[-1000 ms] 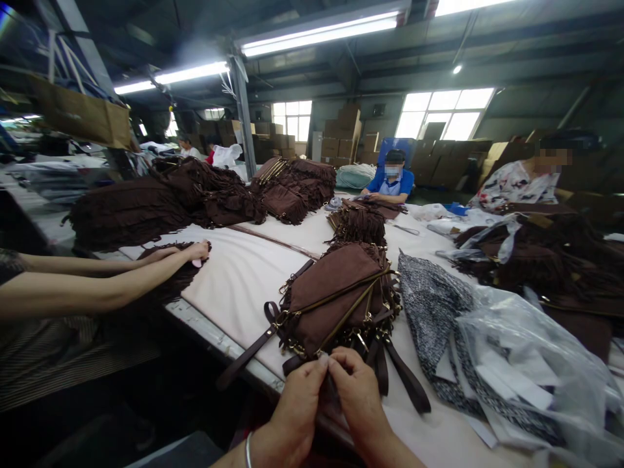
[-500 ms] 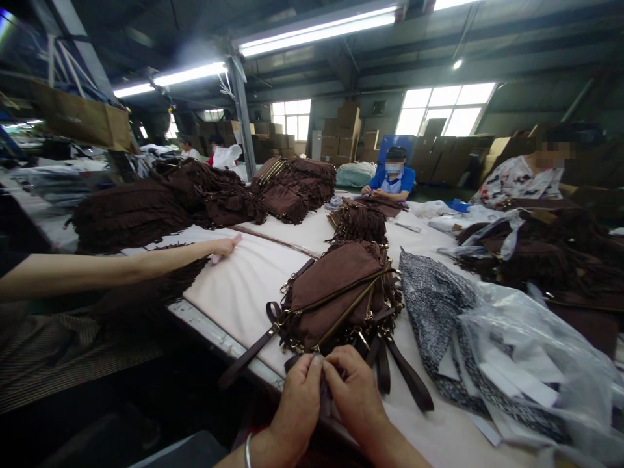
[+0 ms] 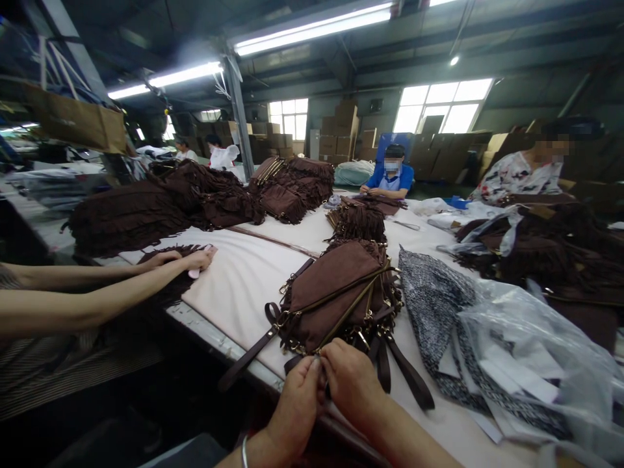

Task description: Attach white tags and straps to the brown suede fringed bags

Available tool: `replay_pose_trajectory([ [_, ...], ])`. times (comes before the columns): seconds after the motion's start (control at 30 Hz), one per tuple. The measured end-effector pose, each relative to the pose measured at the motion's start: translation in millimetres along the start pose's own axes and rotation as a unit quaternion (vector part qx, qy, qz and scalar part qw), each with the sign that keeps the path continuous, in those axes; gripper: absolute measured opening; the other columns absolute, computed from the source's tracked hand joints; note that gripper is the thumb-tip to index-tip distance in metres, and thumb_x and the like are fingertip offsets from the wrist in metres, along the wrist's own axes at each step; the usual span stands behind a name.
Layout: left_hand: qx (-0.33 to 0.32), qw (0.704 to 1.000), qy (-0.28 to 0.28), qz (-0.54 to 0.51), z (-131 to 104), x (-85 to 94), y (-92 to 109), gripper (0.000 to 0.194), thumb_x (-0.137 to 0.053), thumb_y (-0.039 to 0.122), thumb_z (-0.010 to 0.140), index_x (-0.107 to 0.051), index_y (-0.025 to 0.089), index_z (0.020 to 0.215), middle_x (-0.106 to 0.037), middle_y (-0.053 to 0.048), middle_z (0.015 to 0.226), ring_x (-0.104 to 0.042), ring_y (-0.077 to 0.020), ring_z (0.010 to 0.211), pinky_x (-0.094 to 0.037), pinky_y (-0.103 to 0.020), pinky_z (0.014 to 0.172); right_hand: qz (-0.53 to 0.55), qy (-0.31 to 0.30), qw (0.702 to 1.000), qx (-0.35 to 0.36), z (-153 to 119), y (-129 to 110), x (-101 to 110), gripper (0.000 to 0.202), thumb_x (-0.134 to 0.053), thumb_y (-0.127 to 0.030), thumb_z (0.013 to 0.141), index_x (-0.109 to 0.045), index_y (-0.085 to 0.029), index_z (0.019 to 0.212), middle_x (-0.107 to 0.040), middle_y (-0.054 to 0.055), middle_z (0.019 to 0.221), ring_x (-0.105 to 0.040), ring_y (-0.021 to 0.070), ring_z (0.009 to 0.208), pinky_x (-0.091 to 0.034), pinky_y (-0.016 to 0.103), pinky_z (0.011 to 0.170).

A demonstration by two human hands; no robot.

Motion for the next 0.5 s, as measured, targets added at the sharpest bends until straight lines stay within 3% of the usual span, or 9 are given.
replay_pose_trajectory([
  [0.1, -0.061, 0.995, -0.001, 0.078, -2, 2.6, 11, 0.034, -0.042, 0.047, 0.094, -0.055, 0.018, 0.080, -0.053, 0.000, 0.070, -0.047, -0.0144, 0.064, -0.039, -0.027, 0.063, -0.085, -0.002, 0.996, 0.041, 2, -1, -1, 0.023, -0.040, -0.013, 0.091, -0.059, -0.019, 0.079, -0.062, 0.005, 0.078, -0.057, 0.0175, 0.071, -0.039, 0.028, 0.066],
  [0.2, -0.123, 0.979, 0.014, 0.160, -2, 5.1, 19, 0.033, -0.038, 0.041, 0.096, -0.058, 0.019, 0.082, -0.063, -0.006, 0.081, -0.055, -0.0184, 0.075, -0.041, -0.031, 0.073, -0.101, -0.018, 0.994, 0.040, 6, -2, -4, 0.023, -0.039, -0.012, 0.091, -0.058, -0.019, 0.080, -0.062, 0.006, 0.080, -0.057, 0.0184, 0.072, -0.040, 0.029, 0.067],
  [0.37, -0.128, 0.950, 0.046, 0.279, 1, 5.4, 15, 0.028, -0.034, 0.030, 0.096, -0.056, 0.021, 0.082, -0.065, -0.009, 0.083, -0.058, -0.0219, 0.078, -0.039, -0.034, 0.073, -0.008, -0.023, 0.999, -0.031, 5, -4, -3, 0.022, -0.040, -0.018, 0.095, -0.056, -0.020, 0.079, -0.062, 0.004, 0.079, -0.060, 0.0187, 0.076, -0.043, 0.029, 0.070],
  [0.5, -0.123, 0.930, 0.059, 0.341, 4, 4.8, 11, 0.028, -0.029, 0.028, 0.095, -0.052, 0.023, 0.080, -0.063, -0.008, 0.077, -0.057, -0.0220, 0.072, -0.037, -0.034, 0.067, 0.053, 0.016, 0.998, -0.042, -18, -1, 23, 0.017, -0.044, -0.024, 0.095, -0.059, -0.022, 0.087, -0.063, 0.003, 0.083, -0.061, 0.0182, 0.078, -0.046, 0.029, 0.072],
])
Point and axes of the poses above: each hand's wrist, its own z-axis towards the middle knuckle, its own x-axis out of the back of the hand, y = z × x, the point moved 2 cm from there along z, towards the middle knuckle
